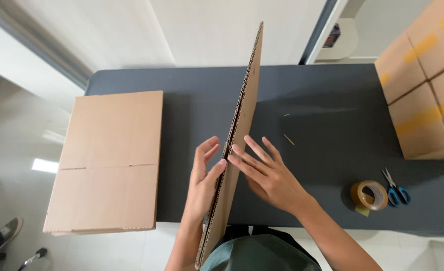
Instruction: The person folds a flat cardboard piece into a box shape, applies adhesive tape across the bottom seam, and cuts the tape with scissors, repeating the process for a second cardboard piece.
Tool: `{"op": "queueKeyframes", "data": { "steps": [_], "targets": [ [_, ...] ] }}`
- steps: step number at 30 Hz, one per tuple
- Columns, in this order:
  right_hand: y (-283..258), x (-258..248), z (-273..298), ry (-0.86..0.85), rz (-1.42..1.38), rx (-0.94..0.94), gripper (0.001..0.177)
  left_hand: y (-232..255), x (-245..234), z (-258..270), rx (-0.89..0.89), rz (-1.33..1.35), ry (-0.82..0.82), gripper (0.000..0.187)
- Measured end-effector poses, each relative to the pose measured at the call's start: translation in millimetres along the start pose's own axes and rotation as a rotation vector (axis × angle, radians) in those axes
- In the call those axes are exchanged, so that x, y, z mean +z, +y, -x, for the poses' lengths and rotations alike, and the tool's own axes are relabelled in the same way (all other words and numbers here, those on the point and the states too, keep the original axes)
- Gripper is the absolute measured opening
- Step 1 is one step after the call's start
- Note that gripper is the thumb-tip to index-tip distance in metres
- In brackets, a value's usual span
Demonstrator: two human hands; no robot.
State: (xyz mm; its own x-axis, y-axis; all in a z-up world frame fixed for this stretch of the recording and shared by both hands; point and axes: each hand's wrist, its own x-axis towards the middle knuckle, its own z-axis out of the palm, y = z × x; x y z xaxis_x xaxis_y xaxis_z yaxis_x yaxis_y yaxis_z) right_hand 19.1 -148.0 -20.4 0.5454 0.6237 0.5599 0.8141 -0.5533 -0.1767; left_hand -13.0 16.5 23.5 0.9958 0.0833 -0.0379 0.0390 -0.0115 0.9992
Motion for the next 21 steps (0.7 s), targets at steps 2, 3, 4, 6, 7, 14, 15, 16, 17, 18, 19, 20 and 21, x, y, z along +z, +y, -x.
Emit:
{"op": "queueKeyframes", "data": {
  "steps": [2,3,4,6,7,14,15,16,17,18,19,20,21],
  "targets": [
    [7,7,4,-0.045,0.036,-0.024,0.042,-1,-1,0,-0.009,-0.018,0.017,0.048],
    [10,11,6,-0.089,0.078,-0.037,0.038,-2,-1,-1,-0.019,-0.036,0.02,0.047],
    [11,16,5,-0.088,0.075,-0.042,0.038,2,0,1,-0.018,-0.038,0.027,0.047],
    [15,24,3,0.155,-0.129,-0.123,0.031,8,3,2,-0.012,-0.052,0.042,0.045],
    [17,21,-4,0.156,-0.129,-0.131,0.031,3,3,0,-0.007,-0.051,0.047,0.045],
    [21,5,-13,0.117,-0.078,-0.095,0.039,7,-16,-6,-0.058,-0.347,0.217,0.035],
    [23,5,-10,0.099,-0.079,-0.096,0.04,12,-19,-6,-0.1,-0.469,0.263,0.032],
    [24,4,-9,0.099,-0.08,-0.096,0.04,3,-22,-8,-0.101,-0.469,0.263,0.032],
    [25,4,-9,0.163,-0.089,-0.107,0.027,-6,-26,-11,-0.103,-0.643,0.313,0.021],
    [26,3,-8,0.228,-0.095,-0.116,0.015,-15,-30,-13,-0.102,-0.816,0.359,0.011],
    [27,-1,-4,0.229,-0.093,-0.114,0.015,-16,-35,-17,-0.1,-0.816,0.356,0.011],
    [29,-6,0,0.205,-0.082,-0.12,0.02,-16,-41,-21,-0.111,-0.883,0.403,0.011],
    [31,-11,4,0.182,-0.071,-0.125,0.026,-16,-46,-26,-0.121,-0.949,0.451,0.014]
  ]
}}
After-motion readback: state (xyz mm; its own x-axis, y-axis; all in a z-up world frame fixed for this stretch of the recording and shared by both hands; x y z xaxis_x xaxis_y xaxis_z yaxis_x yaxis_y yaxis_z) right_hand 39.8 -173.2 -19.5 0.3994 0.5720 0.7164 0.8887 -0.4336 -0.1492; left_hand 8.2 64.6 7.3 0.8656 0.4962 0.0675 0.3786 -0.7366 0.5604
